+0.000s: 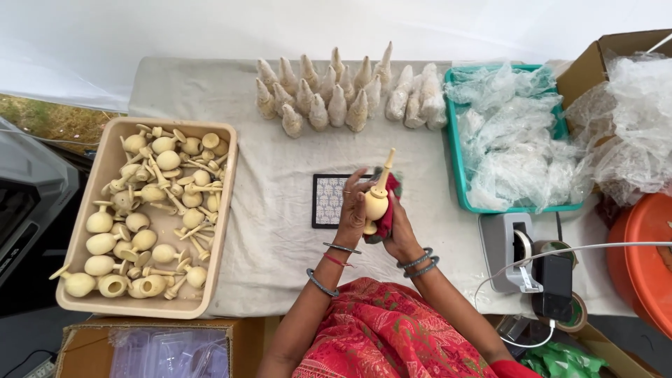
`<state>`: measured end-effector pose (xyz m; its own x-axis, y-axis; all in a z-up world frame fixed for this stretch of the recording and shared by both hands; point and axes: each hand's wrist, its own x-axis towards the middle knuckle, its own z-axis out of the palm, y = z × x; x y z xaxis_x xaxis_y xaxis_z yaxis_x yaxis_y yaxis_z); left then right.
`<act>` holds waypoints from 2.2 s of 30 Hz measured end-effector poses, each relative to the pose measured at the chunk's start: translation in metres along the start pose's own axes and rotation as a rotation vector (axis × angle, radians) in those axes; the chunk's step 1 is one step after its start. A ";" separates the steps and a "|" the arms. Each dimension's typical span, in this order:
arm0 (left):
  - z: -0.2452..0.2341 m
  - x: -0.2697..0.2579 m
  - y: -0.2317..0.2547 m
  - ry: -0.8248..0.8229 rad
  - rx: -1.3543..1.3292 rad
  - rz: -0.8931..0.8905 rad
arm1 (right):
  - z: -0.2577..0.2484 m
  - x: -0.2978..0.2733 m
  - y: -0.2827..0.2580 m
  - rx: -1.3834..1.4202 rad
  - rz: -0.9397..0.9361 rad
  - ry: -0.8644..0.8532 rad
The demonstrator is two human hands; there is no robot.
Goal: Cleaning wooden ornaments with a cloth and wrapping them in plastic for packaging.
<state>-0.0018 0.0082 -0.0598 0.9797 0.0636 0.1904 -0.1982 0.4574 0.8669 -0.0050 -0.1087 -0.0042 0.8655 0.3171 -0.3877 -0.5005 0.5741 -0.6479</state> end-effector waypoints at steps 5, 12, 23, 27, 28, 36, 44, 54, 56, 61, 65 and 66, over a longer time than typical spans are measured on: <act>0.002 -0.012 0.014 0.344 0.824 0.229 | -0.037 0.000 0.034 -0.165 -0.183 0.016; 0.011 -0.018 0.020 0.180 0.608 -0.038 | -0.024 -0.002 0.016 -0.971 -0.684 0.052; -0.025 0.019 0.029 -0.068 0.741 0.171 | -0.011 0.018 -0.010 -0.006 0.141 -0.063; -0.027 0.008 0.021 -0.072 0.696 0.184 | -0.003 0.009 -0.006 -0.213 -0.206 0.027; -0.021 0.004 0.019 -0.073 0.697 0.182 | -0.007 0.009 -0.002 -0.211 -0.205 0.028; -0.002 -0.002 0.057 -0.063 0.649 -0.032 | -0.043 0.035 0.004 -0.298 -0.307 0.199; -0.040 -0.006 0.002 0.126 0.425 -0.077 | -0.048 0.000 -0.004 -1.363 -0.527 -0.019; -0.057 -0.011 -0.012 0.131 0.752 -0.149 | -0.084 0.012 -0.017 -1.895 -0.293 0.122; -0.055 -0.024 -0.041 0.116 0.789 -0.194 | -0.063 0.015 0.008 -1.668 -0.278 0.024; -0.050 -0.040 -0.048 0.067 0.740 -0.120 | -0.058 0.038 0.043 -1.384 -0.456 -0.075; -0.091 -0.056 -0.041 0.268 0.689 -0.325 | -0.079 0.089 0.039 -1.216 -0.403 0.096; -0.109 -0.063 -0.046 0.357 0.701 -0.365 | -0.082 0.103 0.033 -1.160 -0.422 0.184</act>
<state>-0.0505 0.0804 -0.1618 0.9138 0.3481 -0.2091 0.2715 -0.1409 0.9521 0.0657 -0.1189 -0.1193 0.9938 0.1057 -0.0340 0.0146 -0.4283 -0.9035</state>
